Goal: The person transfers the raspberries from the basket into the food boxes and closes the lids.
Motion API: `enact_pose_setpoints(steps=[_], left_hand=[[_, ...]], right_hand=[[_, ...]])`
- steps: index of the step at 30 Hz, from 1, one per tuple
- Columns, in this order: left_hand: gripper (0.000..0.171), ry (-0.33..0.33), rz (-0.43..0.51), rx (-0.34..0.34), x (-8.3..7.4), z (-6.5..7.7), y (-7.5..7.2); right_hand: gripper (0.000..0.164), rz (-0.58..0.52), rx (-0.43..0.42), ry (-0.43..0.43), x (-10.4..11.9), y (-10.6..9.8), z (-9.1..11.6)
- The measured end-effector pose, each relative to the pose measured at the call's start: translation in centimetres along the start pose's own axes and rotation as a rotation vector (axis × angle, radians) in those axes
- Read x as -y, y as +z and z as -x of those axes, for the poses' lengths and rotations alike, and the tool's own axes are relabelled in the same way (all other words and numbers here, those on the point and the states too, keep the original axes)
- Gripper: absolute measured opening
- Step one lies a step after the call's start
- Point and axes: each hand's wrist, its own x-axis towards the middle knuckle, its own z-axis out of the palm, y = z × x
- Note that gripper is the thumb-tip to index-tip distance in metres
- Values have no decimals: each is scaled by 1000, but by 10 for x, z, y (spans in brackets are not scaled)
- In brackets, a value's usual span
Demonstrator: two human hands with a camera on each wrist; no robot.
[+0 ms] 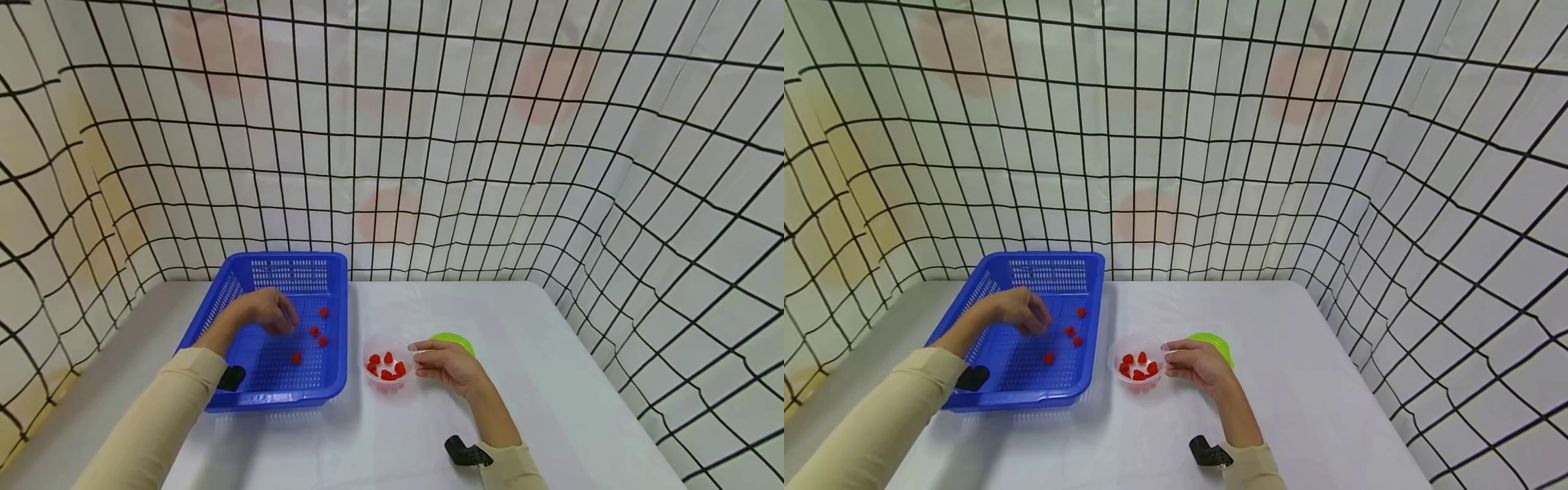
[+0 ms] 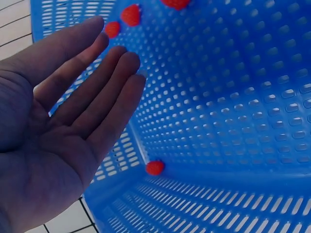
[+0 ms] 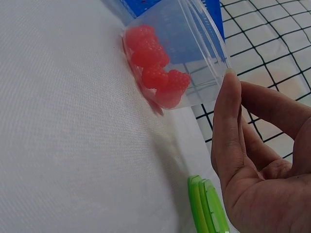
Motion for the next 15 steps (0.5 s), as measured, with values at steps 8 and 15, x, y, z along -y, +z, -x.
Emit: enact_pose_setpoints(steps=[8, 15], left_hand=[[22, -73, -47, 136, 5, -13, 14], [18, -119, -42, 150, 3, -16, 22]], right_hand=[[42, -2, 22, -8, 0, 0, 0], [41, -4, 15, -10, 1, 0, 1]])
